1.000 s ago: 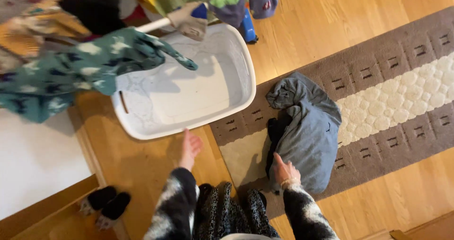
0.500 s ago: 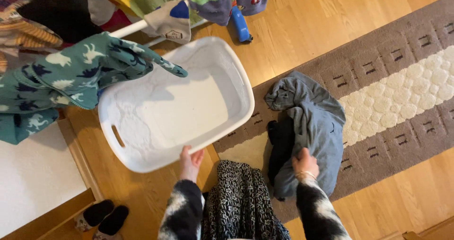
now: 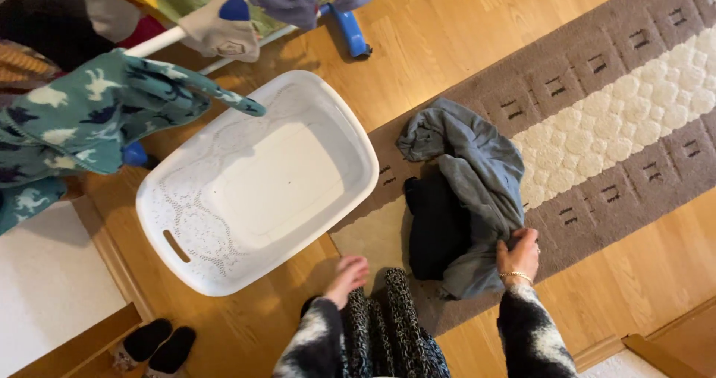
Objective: The person hangs various items of clothing, including a pink backpack, a yellow towel, and several small garments, onto a blue and white drying rack. They then move to a staircase and hang a pair of grey sweatpants and a pair of black pants on the wooden handrail.
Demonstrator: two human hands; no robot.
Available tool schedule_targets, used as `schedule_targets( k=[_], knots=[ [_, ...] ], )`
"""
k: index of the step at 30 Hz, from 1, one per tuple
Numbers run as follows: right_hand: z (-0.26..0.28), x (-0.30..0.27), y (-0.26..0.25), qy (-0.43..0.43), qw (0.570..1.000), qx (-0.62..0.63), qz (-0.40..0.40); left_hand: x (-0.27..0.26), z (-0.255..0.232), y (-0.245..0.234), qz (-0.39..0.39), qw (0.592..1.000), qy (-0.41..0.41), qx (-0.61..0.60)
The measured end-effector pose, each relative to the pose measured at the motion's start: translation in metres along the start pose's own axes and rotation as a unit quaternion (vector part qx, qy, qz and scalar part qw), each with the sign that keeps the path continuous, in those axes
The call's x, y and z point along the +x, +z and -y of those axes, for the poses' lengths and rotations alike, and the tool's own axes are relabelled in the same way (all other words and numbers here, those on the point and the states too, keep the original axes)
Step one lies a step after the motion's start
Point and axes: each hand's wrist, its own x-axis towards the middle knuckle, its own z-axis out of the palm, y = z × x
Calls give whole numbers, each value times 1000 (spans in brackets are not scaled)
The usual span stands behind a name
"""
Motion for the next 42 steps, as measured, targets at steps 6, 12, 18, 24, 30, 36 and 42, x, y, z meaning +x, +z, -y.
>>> schedule_targets(
  k=[6, 12, 18, 24, 30, 36, 42],
  knots=[
    [-48, 25, 79, 150, 958, 234, 75, 22, 23, 52, 44, 996, -2, 73],
    [1, -43, -31, 94, 959, 261, 62, -88, -47, 103, 132, 983, 33, 127],
    [61, -162, -238, -70, 876, 466, 101, -168, -102, 147, 192, 971, 44, 132],
    [95, -254, -378, -130, 727, 651, 176, -263, -146, 188, 189, 954, 205, 108],
    [126, -290, -490, -148, 668, 707, 177, -388, -224, 200, 185, 964, 106, 162],
    [152, -320, -563, -185, 697, 685, 103, -510, -292, 213, 196, 939, 272, 83],
    [185, -378, -630, -324, 739, 579, 120, -687, -378, 257, 334, 913, 234, 8]
  ],
)
